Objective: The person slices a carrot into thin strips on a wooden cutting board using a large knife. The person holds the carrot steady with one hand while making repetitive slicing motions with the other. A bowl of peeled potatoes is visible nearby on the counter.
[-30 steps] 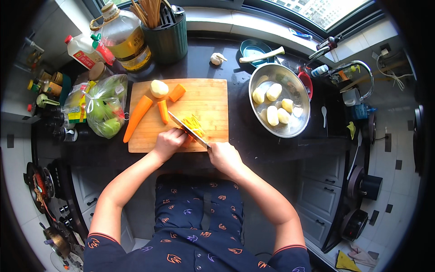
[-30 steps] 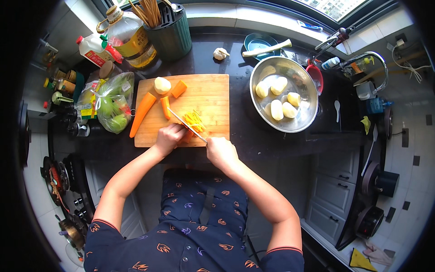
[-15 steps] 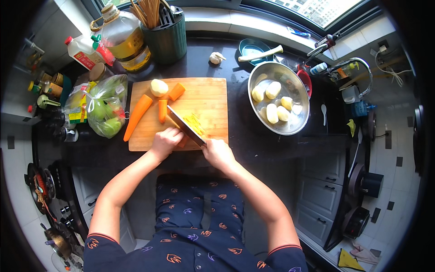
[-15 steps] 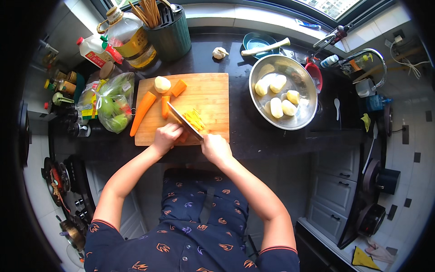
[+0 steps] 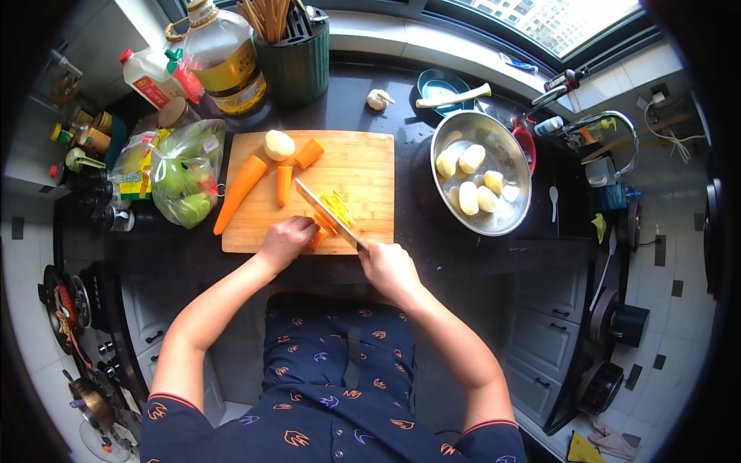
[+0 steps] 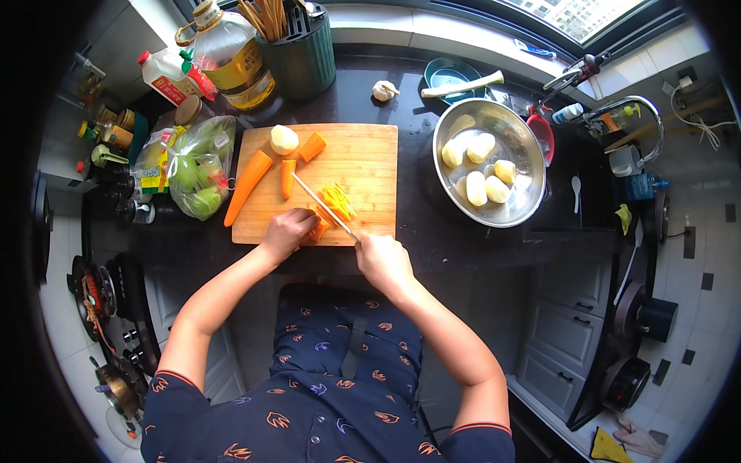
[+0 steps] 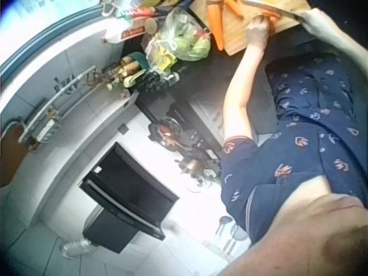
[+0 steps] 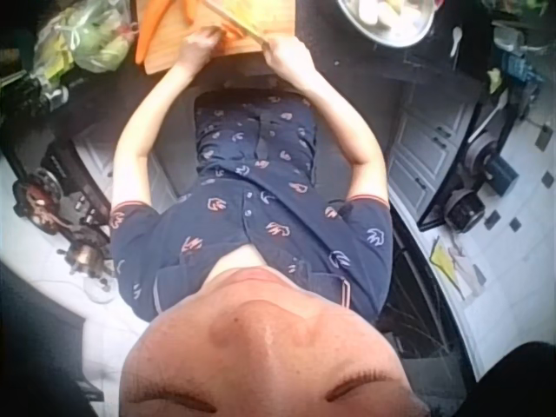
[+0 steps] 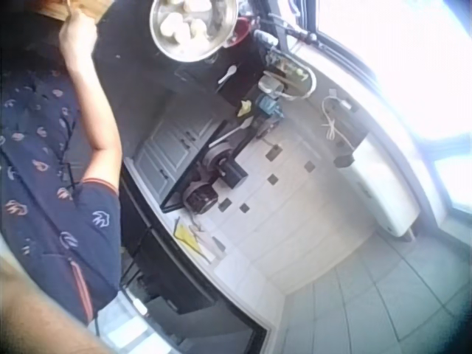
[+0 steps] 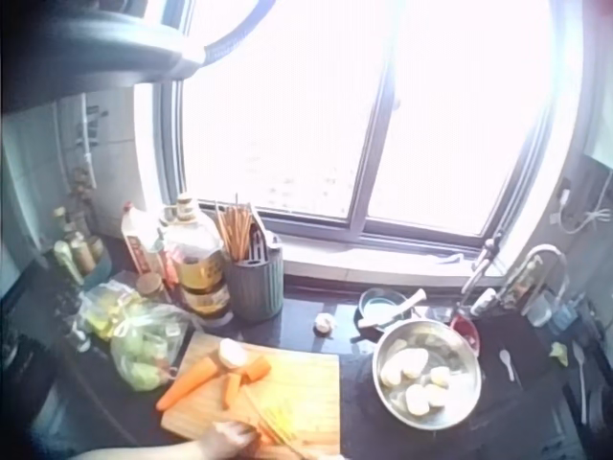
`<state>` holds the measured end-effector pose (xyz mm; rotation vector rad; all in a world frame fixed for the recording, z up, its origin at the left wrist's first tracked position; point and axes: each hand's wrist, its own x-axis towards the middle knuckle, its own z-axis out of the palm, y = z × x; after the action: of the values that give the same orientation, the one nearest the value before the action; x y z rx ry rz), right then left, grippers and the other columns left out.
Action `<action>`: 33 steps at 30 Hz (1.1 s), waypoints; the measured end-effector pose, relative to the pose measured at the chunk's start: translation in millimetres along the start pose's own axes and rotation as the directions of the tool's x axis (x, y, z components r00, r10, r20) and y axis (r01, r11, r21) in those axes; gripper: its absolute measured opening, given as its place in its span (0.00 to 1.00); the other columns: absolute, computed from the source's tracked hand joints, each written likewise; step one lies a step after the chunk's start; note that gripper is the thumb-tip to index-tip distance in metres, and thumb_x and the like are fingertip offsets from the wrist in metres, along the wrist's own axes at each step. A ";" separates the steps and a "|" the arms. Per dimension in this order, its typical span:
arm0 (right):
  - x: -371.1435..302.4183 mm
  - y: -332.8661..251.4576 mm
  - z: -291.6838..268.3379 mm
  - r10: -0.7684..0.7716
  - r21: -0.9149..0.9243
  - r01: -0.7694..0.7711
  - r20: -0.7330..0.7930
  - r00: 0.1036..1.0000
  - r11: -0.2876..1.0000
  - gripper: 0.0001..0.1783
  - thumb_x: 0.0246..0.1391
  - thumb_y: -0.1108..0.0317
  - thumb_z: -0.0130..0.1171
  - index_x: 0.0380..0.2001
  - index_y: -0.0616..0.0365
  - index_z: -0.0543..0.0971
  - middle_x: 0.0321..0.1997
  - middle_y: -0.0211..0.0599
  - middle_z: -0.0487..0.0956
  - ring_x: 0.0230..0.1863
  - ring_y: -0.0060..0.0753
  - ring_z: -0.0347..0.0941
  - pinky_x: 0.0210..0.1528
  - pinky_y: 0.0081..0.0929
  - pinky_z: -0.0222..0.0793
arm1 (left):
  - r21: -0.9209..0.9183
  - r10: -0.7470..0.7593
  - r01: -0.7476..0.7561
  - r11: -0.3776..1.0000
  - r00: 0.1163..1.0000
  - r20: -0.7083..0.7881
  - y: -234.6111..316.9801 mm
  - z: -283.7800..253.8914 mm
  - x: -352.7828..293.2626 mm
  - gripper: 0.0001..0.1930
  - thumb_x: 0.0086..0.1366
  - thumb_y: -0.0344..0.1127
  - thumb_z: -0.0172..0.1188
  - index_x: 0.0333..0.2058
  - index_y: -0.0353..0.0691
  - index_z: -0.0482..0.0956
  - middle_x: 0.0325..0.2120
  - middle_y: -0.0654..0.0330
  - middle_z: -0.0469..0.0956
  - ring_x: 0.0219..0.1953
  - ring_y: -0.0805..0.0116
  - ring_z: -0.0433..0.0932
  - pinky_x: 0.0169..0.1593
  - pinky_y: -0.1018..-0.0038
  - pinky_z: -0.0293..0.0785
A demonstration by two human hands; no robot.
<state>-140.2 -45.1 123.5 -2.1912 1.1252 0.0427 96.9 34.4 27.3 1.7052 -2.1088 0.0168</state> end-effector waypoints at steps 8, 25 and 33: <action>-0.9 2.0 6.6 0.027 -0.058 -0.026 0.014 1.000 0.998 0.11 0.62 0.64 0.54 0.34 0.59 0.81 0.27 0.58 0.82 0.33 0.62 0.81 0.40 0.54 0.78 | 0.023 0.036 -0.034 0.999 0.997 -0.070 2.8 -4.5 5.3 0.05 0.55 0.35 0.66 0.29 0.45 0.80 0.25 0.65 0.77 0.30 0.69 0.80 0.29 0.73 0.79; -2.0 9.7 7.6 0.046 -0.051 -0.045 0.021 0.999 0.998 0.13 0.63 0.62 0.54 0.33 0.60 0.81 0.28 0.58 0.82 0.34 0.62 0.81 0.41 0.54 0.78 | 0.115 0.058 -0.052 0.992 0.997 -0.047 5.8 1.7 3.2 0.10 0.57 0.35 0.64 0.39 0.45 0.84 0.37 0.71 0.82 0.36 0.71 0.79 0.32 0.77 0.79; 2.3 20.6 -3.8 0.072 -0.064 -0.073 -0.006 0.997 0.995 0.13 0.62 0.63 0.53 0.33 0.61 0.81 0.28 0.59 0.81 0.35 0.63 0.81 0.41 0.54 0.78 | 0.128 0.054 -0.058 0.990 0.998 0.037 4.4 -0.1 8.1 0.14 0.59 0.38 0.66 0.44 0.47 0.85 0.39 0.72 0.82 0.37 0.72 0.79 0.32 0.77 0.80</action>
<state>-154.9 -57.3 114.6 -2.2071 1.2207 0.1082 91.6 28.0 31.2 1.7295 -2.2229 0.1447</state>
